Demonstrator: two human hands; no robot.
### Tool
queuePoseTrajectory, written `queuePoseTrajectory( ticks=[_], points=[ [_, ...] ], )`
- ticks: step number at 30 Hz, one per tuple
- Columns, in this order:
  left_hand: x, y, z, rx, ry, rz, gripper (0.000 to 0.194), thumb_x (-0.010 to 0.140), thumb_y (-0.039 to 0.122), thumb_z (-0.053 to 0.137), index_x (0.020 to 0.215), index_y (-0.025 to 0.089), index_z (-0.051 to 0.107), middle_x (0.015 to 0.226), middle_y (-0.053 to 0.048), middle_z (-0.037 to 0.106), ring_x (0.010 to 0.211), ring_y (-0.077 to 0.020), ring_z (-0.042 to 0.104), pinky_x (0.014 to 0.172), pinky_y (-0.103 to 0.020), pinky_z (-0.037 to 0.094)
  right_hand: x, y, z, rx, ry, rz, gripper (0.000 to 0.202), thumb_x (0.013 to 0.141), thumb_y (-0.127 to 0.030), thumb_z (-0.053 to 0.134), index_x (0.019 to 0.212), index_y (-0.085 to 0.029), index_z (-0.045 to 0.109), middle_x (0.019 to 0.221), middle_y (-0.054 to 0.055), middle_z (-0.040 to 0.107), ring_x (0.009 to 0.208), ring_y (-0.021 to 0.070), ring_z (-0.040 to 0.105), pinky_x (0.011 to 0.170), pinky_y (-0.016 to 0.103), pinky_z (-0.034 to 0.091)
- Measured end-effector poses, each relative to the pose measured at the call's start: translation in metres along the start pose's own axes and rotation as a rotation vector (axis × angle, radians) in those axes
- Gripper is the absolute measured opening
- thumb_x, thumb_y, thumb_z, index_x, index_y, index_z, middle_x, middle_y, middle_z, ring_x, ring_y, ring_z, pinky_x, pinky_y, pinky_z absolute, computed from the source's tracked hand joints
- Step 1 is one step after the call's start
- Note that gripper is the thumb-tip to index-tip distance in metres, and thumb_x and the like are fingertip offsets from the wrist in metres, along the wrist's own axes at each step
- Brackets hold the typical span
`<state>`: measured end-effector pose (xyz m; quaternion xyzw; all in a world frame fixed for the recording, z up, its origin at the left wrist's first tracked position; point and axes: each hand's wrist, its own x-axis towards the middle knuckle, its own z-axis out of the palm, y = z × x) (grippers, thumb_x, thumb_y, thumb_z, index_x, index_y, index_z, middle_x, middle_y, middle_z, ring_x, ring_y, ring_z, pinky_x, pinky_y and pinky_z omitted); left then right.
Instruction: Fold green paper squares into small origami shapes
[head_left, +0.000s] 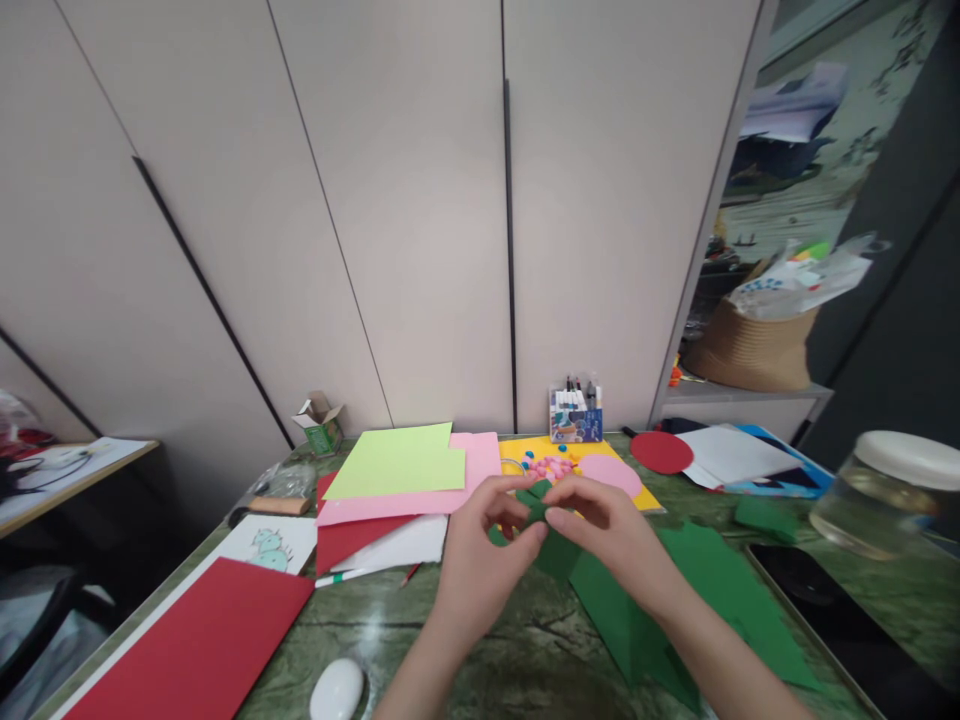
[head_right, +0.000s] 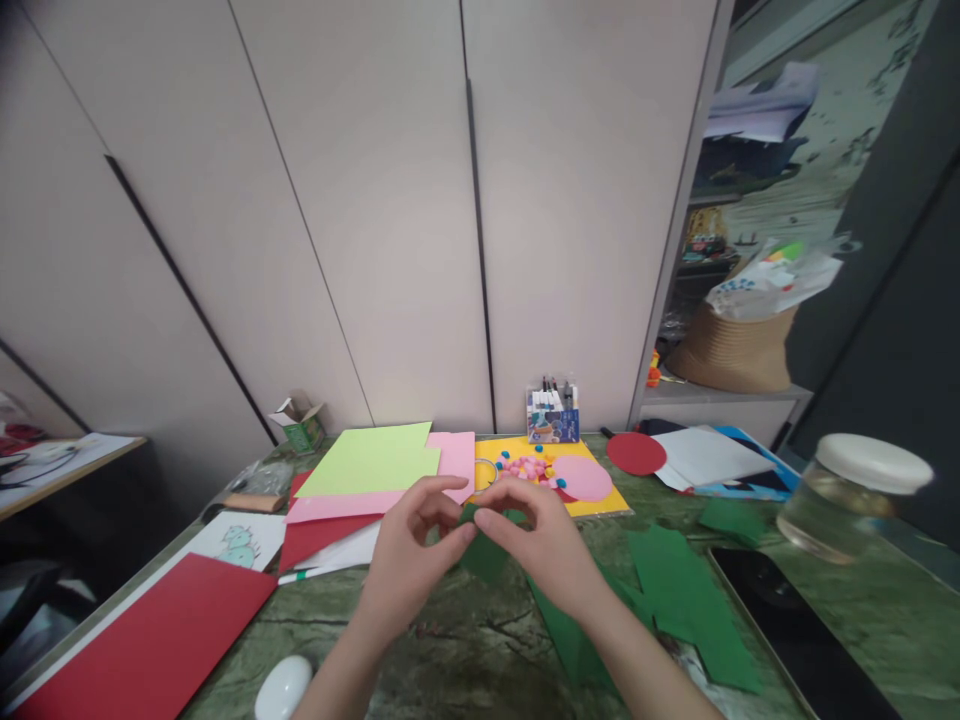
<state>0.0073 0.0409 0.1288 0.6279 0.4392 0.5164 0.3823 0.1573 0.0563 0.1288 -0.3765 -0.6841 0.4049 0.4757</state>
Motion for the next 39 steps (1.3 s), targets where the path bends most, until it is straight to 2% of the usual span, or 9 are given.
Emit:
queuePoseTrajectory(
  ticks=[4,11,19,24,27,29,34,39],
  points=[
    [0.0007,0.0002,0.0026,0.049,-0.068,-0.007,0.041,0.069,0.014,0.059,0.109,0.021,0.050,0.063,0.004,0.056,0.062,-0.0110,0.052,0.059,-0.022,0.038,0.0002,0.0011,0.0004,-0.032,-0.032,-0.017,0.012,0.078,-0.027,0.058,0.070,-0.018,0.062,0.072,0.001,0.062,0.073,0.0165,0.055,0.068,0.027,0.040],
    [-0.0001,-0.0041,0.0039,0.060,-0.071,-0.011,0.048,0.065,0.009,0.060,0.110,0.024,0.050,0.067,0.004,0.056,0.065,-0.0110,0.052,0.062,-0.022,0.039,0.0012,0.0047,-0.0012,-0.034,0.051,-0.007,0.023,0.081,-0.034,0.054,0.065,-0.017,0.055,0.065,-0.002,0.054,0.067,0.0138,0.049,0.063,0.024,0.035],
    [-0.0024,-0.0051,0.0052,0.077,-0.052,-0.055,0.034,0.066,0.014,0.062,0.098,0.023,0.059,0.065,0.003,0.054,0.062,-0.0112,0.051,0.059,-0.022,0.039,-0.0019,0.0069,0.0037,-0.119,0.150,-0.041,0.028,0.088,-0.035,0.041,0.066,-0.018,0.047,0.064,-0.003,0.044,0.063,0.0128,0.041,0.059,0.023,0.032],
    [-0.0026,-0.0041,0.0037,0.115,-0.022,-0.032,0.028,0.067,0.016,0.061,0.093,0.023,0.063,0.066,0.002,0.055,0.063,-0.0117,0.051,0.058,-0.023,0.039,-0.0006,0.0046,0.0008,-0.130,0.128,-0.061,0.027,0.089,-0.035,0.039,0.072,-0.018,0.053,0.071,-0.001,0.052,0.070,0.0143,0.047,0.064,0.024,0.035],
    [-0.0017,-0.0042,0.0025,0.130,-0.020,-0.021,0.025,0.067,0.016,0.060,0.091,0.023,0.065,0.071,0.000,0.058,0.066,-0.0127,0.051,0.060,-0.023,0.040,-0.0008,0.0017,-0.0008,-0.156,0.107,-0.055,0.022,0.085,-0.034,0.048,0.070,-0.018,0.054,0.070,-0.001,0.053,0.071,0.0145,0.048,0.064,0.024,0.035],
    [-0.0009,-0.0052,0.0022,0.137,-0.012,-0.015,0.025,0.067,0.016,0.060,0.091,0.022,0.065,0.072,0.000,0.059,0.067,-0.0131,0.052,0.060,-0.023,0.040,-0.0017,0.0008,-0.0007,-0.184,0.123,-0.034,0.022,0.082,-0.033,0.051,0.066,-0.018,0.053,0.067,-0.001,0.052,0.068,0.0142,0.047,0.062,0.023,0.035],
    [-0.0001,-0.0089,0.0026,0.118,0.008,0.005,0.028,0.068,0.015,0.059,0.095,0.021,0.062,0.070,0.000,0.058,0.067,-0.0132,0.052,0.062,-0.023,0.041,-0.0026,0.0030,0.0017,-0.166,0.162,-0.052,0.024,0.084,-0.034,0.047,0.066,-0.018,0.051,0.066,-0.002,0.049,0.066,0.0137,0.045,0.061,0.024,0.034],
    [0.0001,-0.0077,0.0010,0.064,0.030,0.013,0.031,0.072,0.015,0.056,0.102,0.022,0.057,0.071,0.001,0.055,0.068,-0.0123,0.050,0.062,-0.023,0.039,0.0005,0.0044,-0.0009,-0.151,0.113,-0.039,0.022,0.083,-0.032,0.048,0.065,-0.018,0.049,0.064,-0.002,0.048,0.064,0.0133,0.045,0.059,0.024,0.034]
  ],
)
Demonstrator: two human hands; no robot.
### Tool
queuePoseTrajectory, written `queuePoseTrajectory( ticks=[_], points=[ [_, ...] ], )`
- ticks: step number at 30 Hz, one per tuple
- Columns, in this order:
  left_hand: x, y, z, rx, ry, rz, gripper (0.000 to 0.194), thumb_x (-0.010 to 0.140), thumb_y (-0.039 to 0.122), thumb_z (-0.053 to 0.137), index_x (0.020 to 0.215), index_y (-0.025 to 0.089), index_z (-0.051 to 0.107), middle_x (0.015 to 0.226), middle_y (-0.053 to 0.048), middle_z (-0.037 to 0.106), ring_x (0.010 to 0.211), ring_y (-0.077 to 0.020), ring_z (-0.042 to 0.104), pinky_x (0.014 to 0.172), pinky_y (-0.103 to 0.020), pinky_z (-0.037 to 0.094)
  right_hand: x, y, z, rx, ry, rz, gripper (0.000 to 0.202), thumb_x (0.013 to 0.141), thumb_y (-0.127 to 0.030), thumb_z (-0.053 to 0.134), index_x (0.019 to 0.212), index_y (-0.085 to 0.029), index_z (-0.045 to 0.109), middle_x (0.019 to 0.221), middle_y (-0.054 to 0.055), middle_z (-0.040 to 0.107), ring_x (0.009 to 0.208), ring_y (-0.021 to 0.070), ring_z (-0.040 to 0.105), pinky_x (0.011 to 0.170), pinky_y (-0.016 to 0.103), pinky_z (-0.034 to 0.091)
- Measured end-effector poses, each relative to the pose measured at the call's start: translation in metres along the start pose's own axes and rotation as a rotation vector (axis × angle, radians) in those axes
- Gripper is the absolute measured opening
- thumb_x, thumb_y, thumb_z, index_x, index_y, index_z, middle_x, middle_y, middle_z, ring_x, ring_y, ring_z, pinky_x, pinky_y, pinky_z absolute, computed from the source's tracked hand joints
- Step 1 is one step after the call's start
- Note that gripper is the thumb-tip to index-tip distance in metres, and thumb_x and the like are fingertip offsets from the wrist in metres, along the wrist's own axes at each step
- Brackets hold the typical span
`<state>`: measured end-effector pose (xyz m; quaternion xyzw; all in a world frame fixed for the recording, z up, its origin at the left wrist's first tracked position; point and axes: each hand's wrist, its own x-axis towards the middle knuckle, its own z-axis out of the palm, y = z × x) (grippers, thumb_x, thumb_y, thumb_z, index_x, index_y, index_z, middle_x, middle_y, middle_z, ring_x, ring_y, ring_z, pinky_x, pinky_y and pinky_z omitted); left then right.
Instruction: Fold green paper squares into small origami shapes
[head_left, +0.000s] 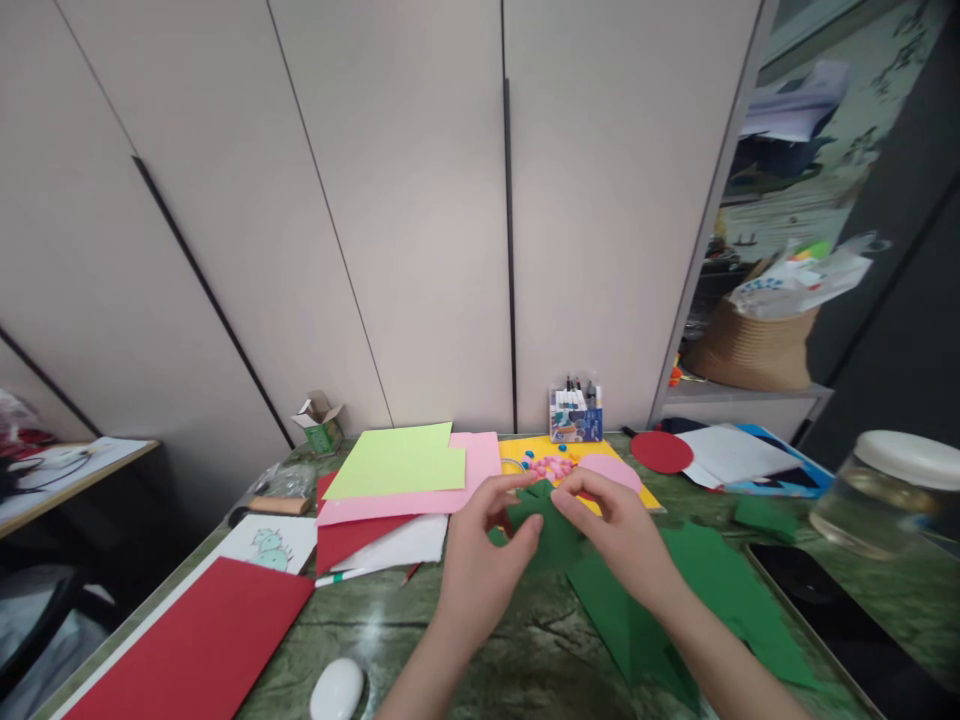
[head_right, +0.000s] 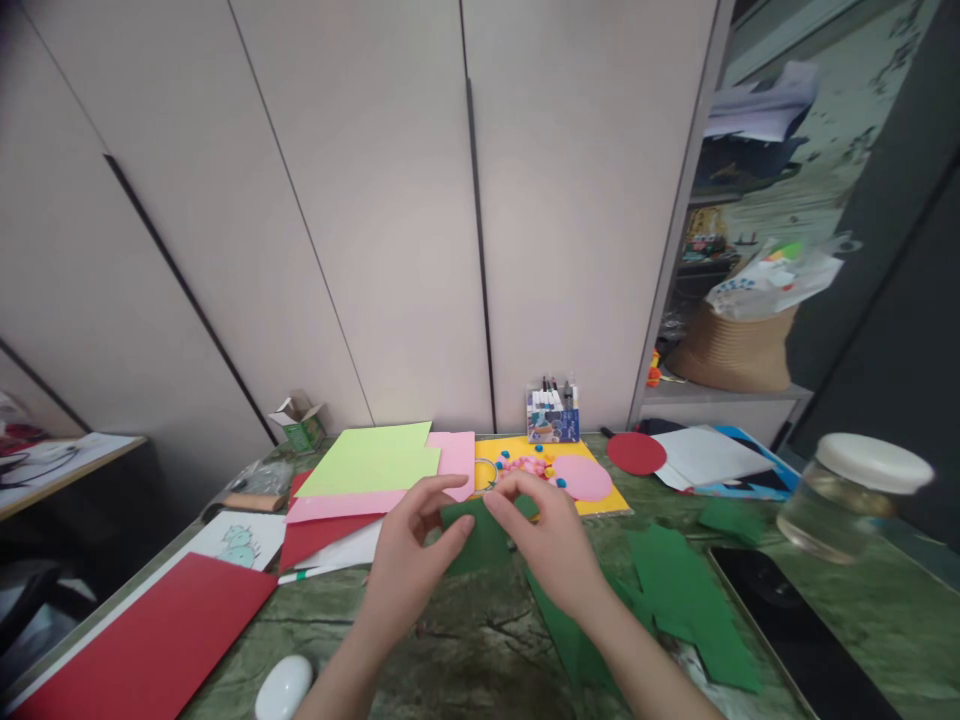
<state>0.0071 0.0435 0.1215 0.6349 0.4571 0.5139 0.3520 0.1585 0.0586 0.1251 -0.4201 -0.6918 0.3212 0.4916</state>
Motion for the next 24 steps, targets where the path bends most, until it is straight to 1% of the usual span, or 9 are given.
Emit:
queuePoseTrajectory(
  ticks=[3,5,6,10,15,18,24],
  points=[
    [0.0010,0.0019,-0.0017,-0.003,0.054,0.001,0.031,0.073,0.016,0.055,0.103,0.022,0.055,0.064,0.004,0.046,0.063,-0.0111,0.044,0.058,-0.021,0.035,0.0013,0.0002,-0.0025,-0.003,-0.044,0.011,0.017,0.080,-0.029,0.053,0.066,-0.019,0.050,0.066,-0.002,0.050,0.066,0.0139,0.046,0.059,0.024,0.035],
    [0.0016,0.0027,-0.0023,-0.016,0.070,-0.005,0.031,0.073,0.016,0.056,0.104,0.022,0.054,0.061,0.005,0.042,0.061,-0.0106,0.041,0.058,-0.021,0.034,0.0012,-0.0001,-0.0032,-0.002,-0.048,0.006,0.015,0.079,-0.028,0.054,0.067,-0.019,0.051,0.067,-0.001,0.051,0.066,0.0141,0.047,0.060,0.024,0.036],
    [0.0018,0.0030,-0.0023,-0.032,0.063,-0.012,0.033,0.072,0.016,0.057,0.104,0.022,0.053,0.061,0.005,0.042,0.061,-0.0107,0.042,0.058,-0.021,0.034,0.0010,-0.0004,-0.0033,-0.002,-0.041,0.003,0.015,0.079,-0.028,0.054,0.067,-0.019,0.051,0.067,-0.001,0.051,0.067,0.0143,0.047,0.060,0.024,0.036],
    [0.0019,0.0046,-0.0014,-0.110,0.004,-0.052,0.038,0.070,0.017,0.061,0.106,0.021,0.051,0.071,0.001,0.055,0.068,-0.0129,0.050,0.063,-0.023,0.038,-0.0002,-0.0025,-0.0026,-0.005,-0.020,-0.019,0.016,0.080,-0.029,0.053,0.068,-0.019,0.051,0.069,-0.001,0.052,0.069,0.0147,0.048,0.061,0.024,0.037],
    [0.0015,0.0081,-0.0012,-0.175,-0.002,-0.082,0.038,0.068,0.015,0.061,0.104,0.020,0.051,0.075,-0.001,0.062,0.072,-0.0145,0.055,0.067,-0.025,0.040,-0.0015,-0.0060,-0.0030,-0.038,-0.032,-0.045,0.013,0.078,-0.029,0.055,0.070,-0.019,0.053,0.068,-0.001,0.054,0.069,0.0153,0.049,0.063,0.026,0.038],
    [0.0017,0.0077,-0.0015,-0.179,-0.003,-0.082,0.038,0.067,0.014,0.062,0.103,0.020,0.052,0.075,-0.001,0.063,0.072,-0.0144,0.056,0.066,-0.025,0.041,-0.0018,-0.0071,-0.0027,-0.066,-0.022,-0.050,0.014,0.078,-0.030,0.056,0.069,-0.019,0.055,0.067,0.000,0.055,0.069,0.0160,0.050,0.065,0.027,0.039],
    [0.0023,0.0049,-0.0018,-0.092,0.039,-0.051,0.035,0.067,0.014,0.063,0.101,0.020,0.055,0.070,0.000,0.060,0.069,-0.0142,0.054,0.062,-0.023,0.040,-0.0016,-0.0056,-0.0004,-0.066,-0.018,-0.043,0.016,0.078,-0.031,0.056,0.067,-0.019,0.055,0.065,-0.001,0.054,0.067,0.0154,0.050,0.063,0.027,0.039]
  ],
)
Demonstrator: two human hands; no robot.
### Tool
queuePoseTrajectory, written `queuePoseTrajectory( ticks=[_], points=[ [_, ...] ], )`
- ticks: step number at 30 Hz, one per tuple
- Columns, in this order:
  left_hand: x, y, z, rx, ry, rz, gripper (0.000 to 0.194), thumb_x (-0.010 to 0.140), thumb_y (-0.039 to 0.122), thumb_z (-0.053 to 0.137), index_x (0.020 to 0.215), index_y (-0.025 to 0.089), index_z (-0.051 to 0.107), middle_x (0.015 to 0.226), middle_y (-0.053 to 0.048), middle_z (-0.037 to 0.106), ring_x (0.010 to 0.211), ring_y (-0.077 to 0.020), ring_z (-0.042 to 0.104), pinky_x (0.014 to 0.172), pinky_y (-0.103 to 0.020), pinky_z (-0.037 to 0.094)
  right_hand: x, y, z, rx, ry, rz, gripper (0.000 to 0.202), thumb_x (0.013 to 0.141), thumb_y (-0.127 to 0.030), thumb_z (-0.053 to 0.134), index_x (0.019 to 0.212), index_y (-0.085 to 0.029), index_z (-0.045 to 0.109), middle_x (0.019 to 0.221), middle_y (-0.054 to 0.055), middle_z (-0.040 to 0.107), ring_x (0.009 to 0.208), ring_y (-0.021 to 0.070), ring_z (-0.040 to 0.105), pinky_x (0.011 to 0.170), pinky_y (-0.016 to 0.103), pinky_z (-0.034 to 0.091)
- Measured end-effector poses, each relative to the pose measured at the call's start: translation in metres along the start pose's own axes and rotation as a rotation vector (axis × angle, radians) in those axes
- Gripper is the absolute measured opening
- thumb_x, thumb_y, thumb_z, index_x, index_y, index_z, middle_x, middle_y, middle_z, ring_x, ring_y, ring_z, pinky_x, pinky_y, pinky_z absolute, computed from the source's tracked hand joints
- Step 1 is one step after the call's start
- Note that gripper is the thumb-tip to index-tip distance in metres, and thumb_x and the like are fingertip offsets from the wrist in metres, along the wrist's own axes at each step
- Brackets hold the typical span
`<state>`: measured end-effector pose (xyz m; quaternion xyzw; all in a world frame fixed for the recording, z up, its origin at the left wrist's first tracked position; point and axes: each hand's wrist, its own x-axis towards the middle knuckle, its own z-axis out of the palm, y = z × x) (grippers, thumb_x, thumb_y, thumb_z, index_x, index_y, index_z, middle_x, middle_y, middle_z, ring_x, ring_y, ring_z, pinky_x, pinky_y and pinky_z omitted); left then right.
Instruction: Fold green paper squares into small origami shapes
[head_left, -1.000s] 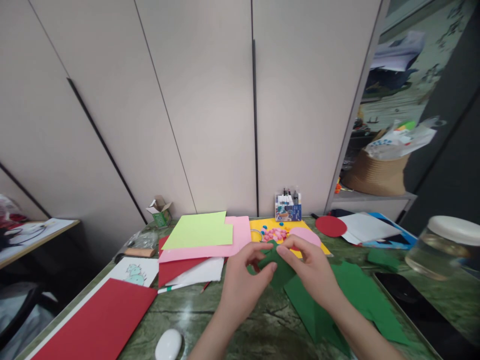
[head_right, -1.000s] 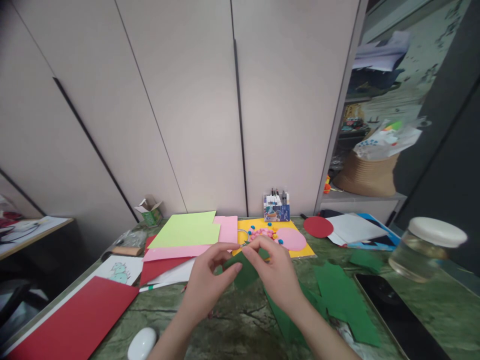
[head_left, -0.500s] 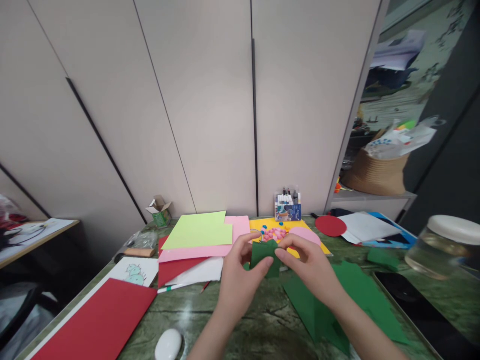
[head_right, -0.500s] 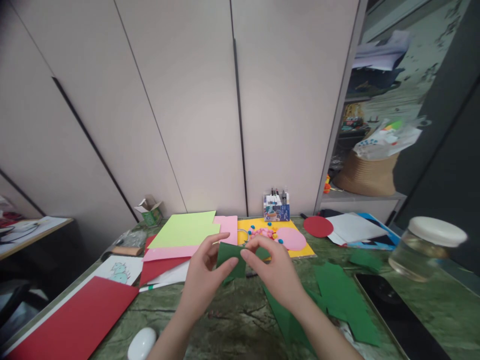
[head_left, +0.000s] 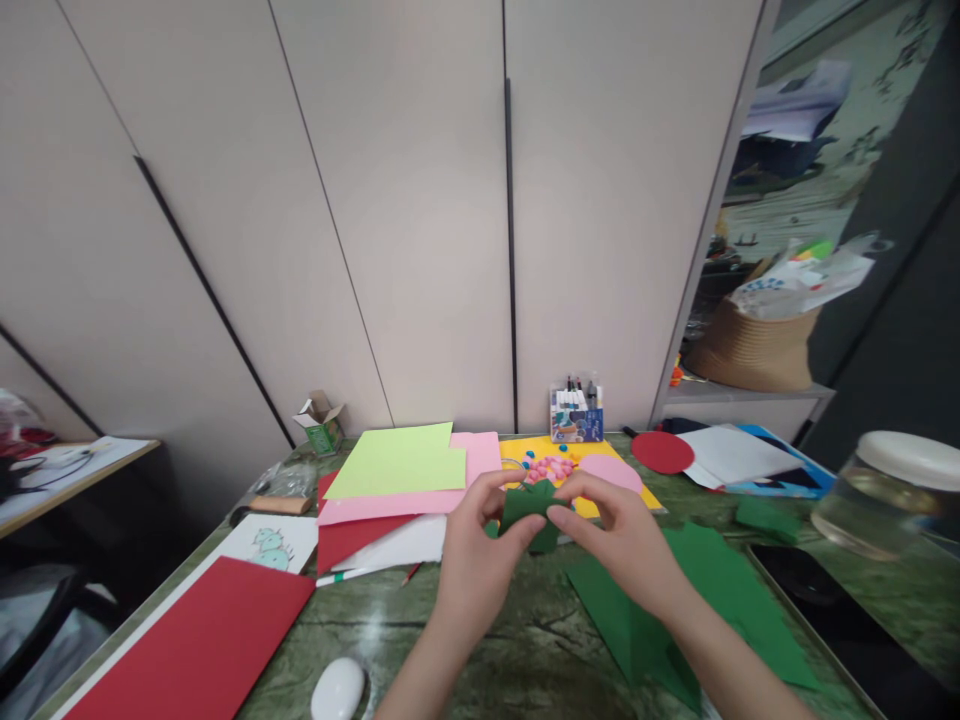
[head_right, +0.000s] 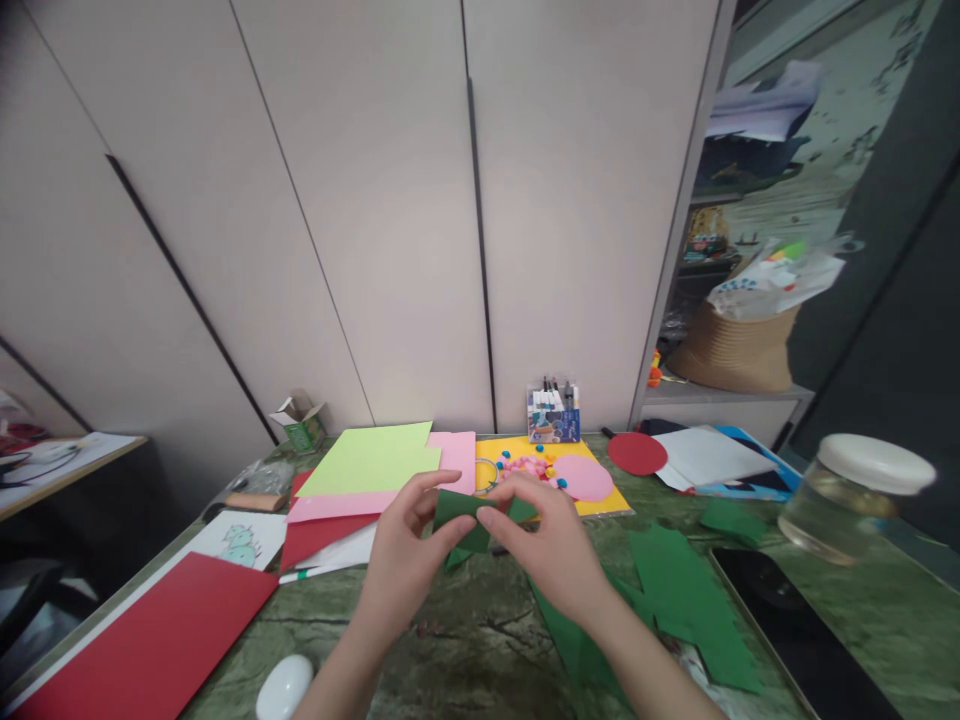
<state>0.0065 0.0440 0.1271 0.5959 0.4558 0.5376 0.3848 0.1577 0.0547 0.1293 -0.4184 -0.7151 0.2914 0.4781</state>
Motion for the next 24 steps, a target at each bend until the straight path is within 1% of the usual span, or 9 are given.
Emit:
queuePoseTrajectory(
  ticks=[4,6,10,13,17,20,24],
  points=[
    [0.0001,0.0021,-0.0013,-0.020,0.018,0.014,0.034,0.067,0.014,0.063,0.100,0.019,0.055,0.068,0.001,0.059,0.068,-0.0134,0.054,0.064,-0.024,0.041,0.0014,0.0057,-0.0010,0.059,0.054,0.001,0.015,0.077,-0.032,0.057,0.070,-0.019,0.056,0.069,0.001,0.056,0.071,0.0164,0.051,0.063,0.027,0.041],
    [0.0004,0.0027,-0.0024,-0.041,0.054,0.016,0.033,0.067,0.015,0.063,0.099,0.018,0.055,0.068,0.001,0.060,0.069,-0.0134,0.055,0.066,-0.024,0.041,0.0025,0.0079,-0.0024,0.068,0.060,-0.002,0.015,0.077,-0.031,0.057,0.070,-0.018,0.056,0.069,0.001,0.056,0.071,0.0166,0.052,0.064,0.027,0.041],
    [0.0007,0.0013,-0.0043,-0.072,0.157,0.039,0.032,0.067,0.015,0.064,0.098,0.019,0.055,0.070,0.001,0.061,0.067,-0.0121,0.056,0.062,-0.022,0.041,0.0039,0.0061,-0.0045,-0.005,-0.010,-0.016,0.012,0.076,-0.029,0.058,0.069,-0.019,0.057,0.069,0.001,0.057,0.068,0.0162,0.052,0.065,0.028,0.041],
    [-0.0007,0.0005,-0.0046,-0.087,0.191,0.072,0.032,0.065,0.013,0.065,0.096,0.019,0.056,0.069,0.001,0.062,0.068,-0.0122,0.057,0.063,-0.022,0.042,0.0042,0.0021,-0.0049,-0.043,-0.047,-0.044,0.011,0.076,-0.027,0.059,0.068,-0.019,0.058,0.071,0.001,0.059,0.070,0.0165,0.052,0.067,0.029,0.041],
    [-0.0039,0.0019,-0.0045,-0.099,0.181,0.125,0.031,0.061,0.009,0.068,0.090,0.019,0.060,0.073,-0.001,0.067,0.075,-0.0150,0.062,0.072,-0.026,0.045,0.0053,0.0007,-0.0062,-0.027,-0.057,-0.111,0.008,0.077,-0.025,0.059,0.073,-0.020,0.064,0.074,0.003,0.062,0.075,0.0182,0.054,0.073,0.032,0.041],
    [-0.0058,0.0025,-0.0042,-0.127,0.159,0.170,0.033,0.060,0.004,0.066,0.089,0.019,0.061,0.072,0.000,0.069,0.074,-0.0154,0.064,0.075,-0.028,0.046,0.0062,0.0034,-0.0077,-0.008,-0.039,-0.182,0.005,0.076,-0.021,0.060,0.076,-0.022,0.066,0.076,0.003,0.065,0.077,0.0192,0.056,0.077,0.035,0.041],
    [-0.0084,0.0016,-0.0030,-0.144,0.119,0.221,0.039,0.059,-0.005,0.058,0.089,0.020,0.061,0.071,0.001,0.070,0.073,-0.0145,0.065,0.079,-0.029,0.047,0.0060,0.0077,-0.0079,-0.008,-0.014,-0.228,0.021,0.071,-0.005,0.056,0.078,-0.023,0.065,0.080,0.003,0.065,0.082,0.0196,0.057,0.083,0.038,0.040]
  ],
)
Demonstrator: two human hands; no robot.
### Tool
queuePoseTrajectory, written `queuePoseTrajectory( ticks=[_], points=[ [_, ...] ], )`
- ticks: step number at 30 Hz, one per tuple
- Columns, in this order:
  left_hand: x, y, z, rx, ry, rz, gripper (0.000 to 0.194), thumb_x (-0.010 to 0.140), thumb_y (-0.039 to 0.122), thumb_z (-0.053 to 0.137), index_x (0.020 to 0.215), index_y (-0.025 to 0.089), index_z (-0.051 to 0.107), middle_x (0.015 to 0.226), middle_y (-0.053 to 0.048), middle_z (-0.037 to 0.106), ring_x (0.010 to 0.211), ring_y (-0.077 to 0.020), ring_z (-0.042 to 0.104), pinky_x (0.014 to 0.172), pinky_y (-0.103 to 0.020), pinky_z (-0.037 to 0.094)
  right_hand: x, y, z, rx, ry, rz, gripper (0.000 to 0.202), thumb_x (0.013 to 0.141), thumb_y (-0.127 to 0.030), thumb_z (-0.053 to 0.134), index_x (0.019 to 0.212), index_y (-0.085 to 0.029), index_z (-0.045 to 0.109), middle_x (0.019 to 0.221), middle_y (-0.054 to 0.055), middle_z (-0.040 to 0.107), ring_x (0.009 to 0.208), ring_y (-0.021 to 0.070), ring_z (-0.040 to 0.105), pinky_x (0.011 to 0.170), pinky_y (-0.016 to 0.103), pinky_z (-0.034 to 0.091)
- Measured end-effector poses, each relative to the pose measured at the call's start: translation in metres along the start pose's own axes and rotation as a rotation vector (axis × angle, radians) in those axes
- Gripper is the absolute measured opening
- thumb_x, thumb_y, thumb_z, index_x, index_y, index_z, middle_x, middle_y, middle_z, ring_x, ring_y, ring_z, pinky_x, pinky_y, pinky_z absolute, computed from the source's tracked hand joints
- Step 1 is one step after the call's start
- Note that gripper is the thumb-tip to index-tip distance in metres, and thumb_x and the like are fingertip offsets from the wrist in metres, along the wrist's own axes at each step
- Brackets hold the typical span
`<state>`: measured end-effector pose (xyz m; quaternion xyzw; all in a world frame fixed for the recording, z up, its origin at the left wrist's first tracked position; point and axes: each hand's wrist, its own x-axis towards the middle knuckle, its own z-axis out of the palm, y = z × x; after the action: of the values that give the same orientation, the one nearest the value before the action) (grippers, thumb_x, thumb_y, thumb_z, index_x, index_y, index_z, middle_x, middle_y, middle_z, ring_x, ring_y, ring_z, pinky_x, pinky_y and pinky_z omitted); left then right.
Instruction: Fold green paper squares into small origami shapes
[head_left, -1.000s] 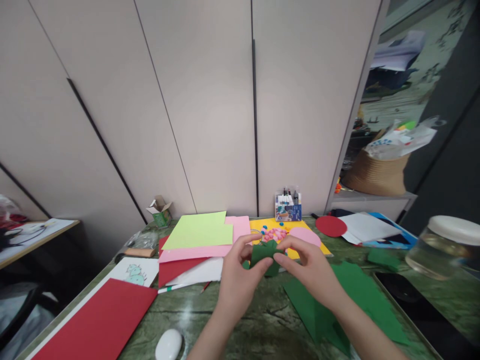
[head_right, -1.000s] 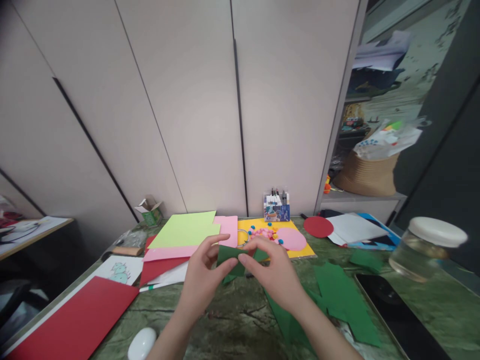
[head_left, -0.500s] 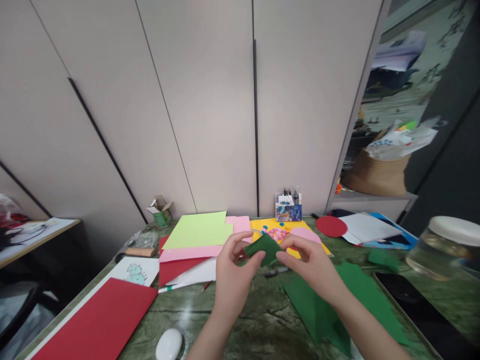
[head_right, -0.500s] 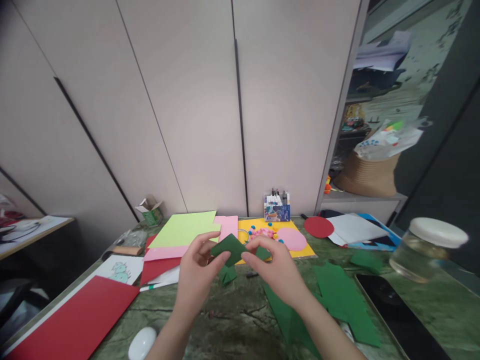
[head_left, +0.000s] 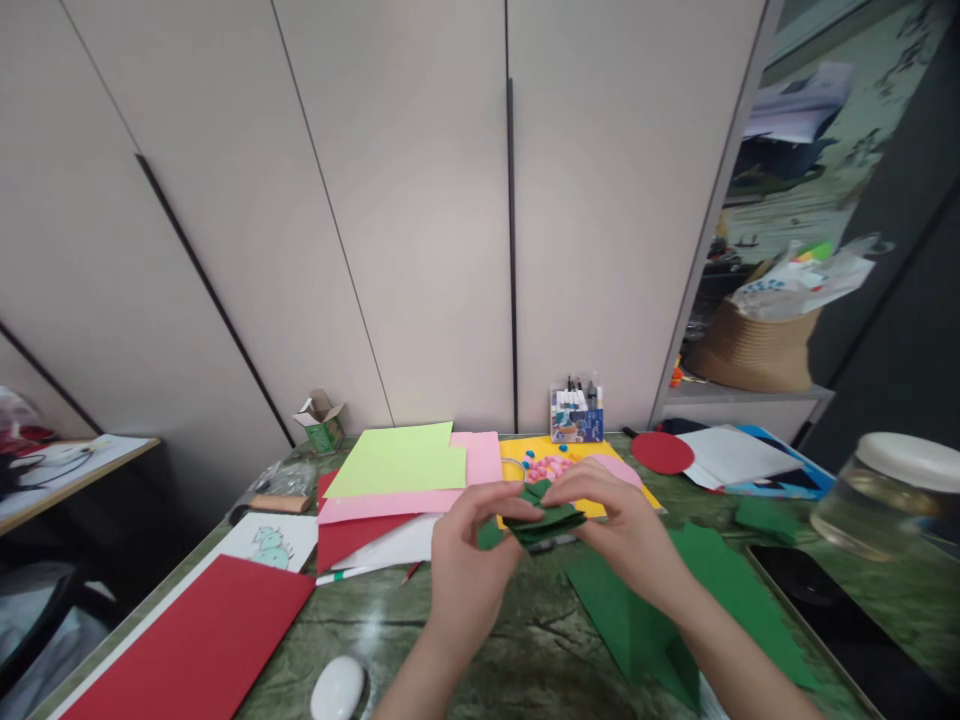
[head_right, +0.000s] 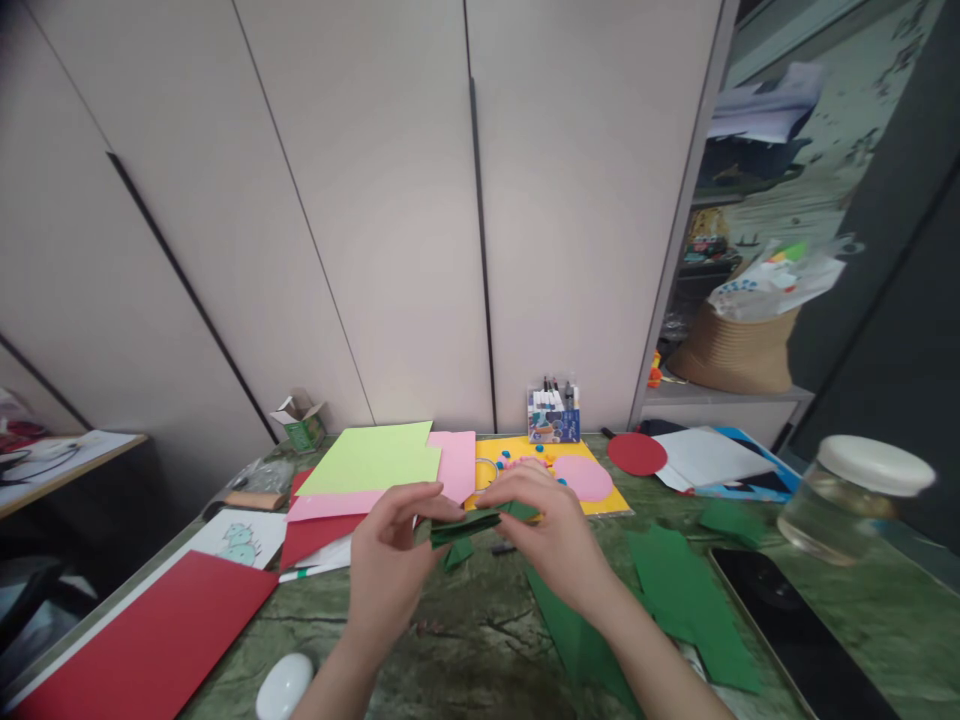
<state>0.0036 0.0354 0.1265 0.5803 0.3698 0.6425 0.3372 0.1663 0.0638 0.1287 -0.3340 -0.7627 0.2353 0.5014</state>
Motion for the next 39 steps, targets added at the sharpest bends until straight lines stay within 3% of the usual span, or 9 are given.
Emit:
queuePoseTrajectory(
  ticks=[8,18,29,39],
  points=[
    [-0.003,0.002,0.002,0.032,-0.002,0.009,0.039,0.058,-0.005,0.059,0.087,0.021,0.063,0.070,0.003,0.069,0.072,-0.0131,0.064,0.079,-0.027,0.046,-0.001,0.001,0.005,0.002,-0.052,-0.003,0.019,0.072,-0.007,0.058,0.078,-0.023,0.066,0.081,0.003,0.065,0.082,0.0195,0.057,0.080,0.037,0.042],
    [-0.003,-0.001,0.003,0.132,0.010,-0.015,0.014,0.062,0.010,0.068,0.073,0.019,0.067,0.072,-0.001,0.067,0.071,-0.0133,0.059,0.068,-0.023,0.047,-0.004,-0.003,0.019,-0.010,-0.150,0.035,0.012,0.075,-0.016,0.061,0.084,-0.022,0.065,0.084,0.004,0.064,0.083,0.0194,0.055,0.076,0.032,0.042],
    [0.004,0.003,0.002,0.107,0.073,-0.158,0.013,0.059,0.011,0.068,0.070,0.017,0.066,0.069,-0.001,0.066,0.067,-0.0131,0.060,0.063,-0.022,0.048,-0.006,-0.004,0.025,-0.025,-0.182,0.111,0.012,0.072,-0.020,0.065,0.084,-0.020,0.063,0.085,0.003,0.063,0.083,0.0198,0.055,0.076,0.031,0.042],
    [0.006,0.001,0.001,0.038,0.078,-0.187,0.013,0.062,0.012,0.067,0.074,0.016,0.063,0.065,0.001,0.062,0.062,-0.0103,0.057,0.059,-0.019,0.045,-0.009,-0.005,0.024,0.008,-0.246,0.243,0.022,0.069,-0.019,0.065,0.091,-0.019,0.061,0.089,0.002,0.061,0.082,0.0187,0.055,0.069,0.027,0.042]
  ],
)
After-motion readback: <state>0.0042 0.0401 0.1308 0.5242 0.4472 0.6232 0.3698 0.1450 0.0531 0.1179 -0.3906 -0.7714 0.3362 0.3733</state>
